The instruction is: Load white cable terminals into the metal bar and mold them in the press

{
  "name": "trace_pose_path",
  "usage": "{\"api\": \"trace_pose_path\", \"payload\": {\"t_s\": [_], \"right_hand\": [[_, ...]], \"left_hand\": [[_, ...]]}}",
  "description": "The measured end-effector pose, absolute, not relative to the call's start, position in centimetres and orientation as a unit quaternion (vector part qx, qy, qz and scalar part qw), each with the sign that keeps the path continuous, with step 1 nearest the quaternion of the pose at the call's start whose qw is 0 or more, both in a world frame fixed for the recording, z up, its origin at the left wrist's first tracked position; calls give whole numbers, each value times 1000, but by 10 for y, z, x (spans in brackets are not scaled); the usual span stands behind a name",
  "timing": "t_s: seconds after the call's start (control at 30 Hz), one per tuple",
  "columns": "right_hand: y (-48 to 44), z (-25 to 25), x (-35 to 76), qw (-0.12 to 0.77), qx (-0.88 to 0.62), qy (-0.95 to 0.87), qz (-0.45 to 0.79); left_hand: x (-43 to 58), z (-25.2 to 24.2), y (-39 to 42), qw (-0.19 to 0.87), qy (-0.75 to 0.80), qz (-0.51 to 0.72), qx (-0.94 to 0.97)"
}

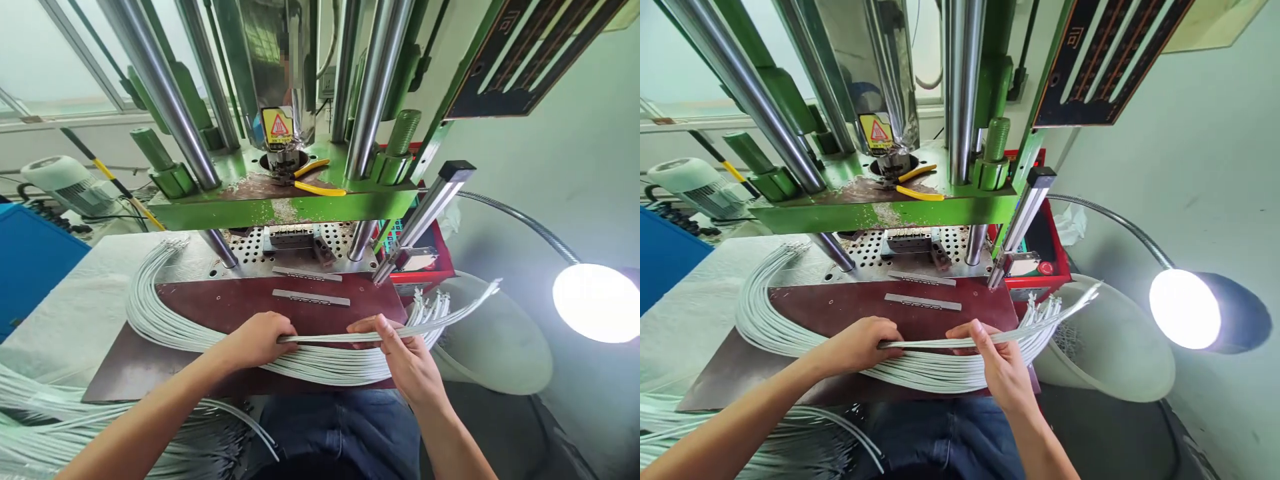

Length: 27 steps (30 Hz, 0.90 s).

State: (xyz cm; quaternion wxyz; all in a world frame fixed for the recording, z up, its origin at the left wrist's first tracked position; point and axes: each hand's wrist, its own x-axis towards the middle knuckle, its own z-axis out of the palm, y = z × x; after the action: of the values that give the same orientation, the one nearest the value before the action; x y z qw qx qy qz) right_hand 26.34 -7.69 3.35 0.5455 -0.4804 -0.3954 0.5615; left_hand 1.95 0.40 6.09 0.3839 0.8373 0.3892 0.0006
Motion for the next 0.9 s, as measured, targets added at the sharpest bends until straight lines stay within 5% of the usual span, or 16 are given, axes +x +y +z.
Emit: {"api": "trace_pose_path", "payload": {"t_s": [0.37,0.63,0.9], "right_hand": [[-91,37,249,565,-513,-283,581],[-101,46,234,440,-405,-217,772],[-111,46,272,699,-430,-156,549]], "left_hand": [[13,62,-1,277,363,79,886],[15,96,-9,468,389,-2,794],[32,103,-48,452,378,16,808]]}}
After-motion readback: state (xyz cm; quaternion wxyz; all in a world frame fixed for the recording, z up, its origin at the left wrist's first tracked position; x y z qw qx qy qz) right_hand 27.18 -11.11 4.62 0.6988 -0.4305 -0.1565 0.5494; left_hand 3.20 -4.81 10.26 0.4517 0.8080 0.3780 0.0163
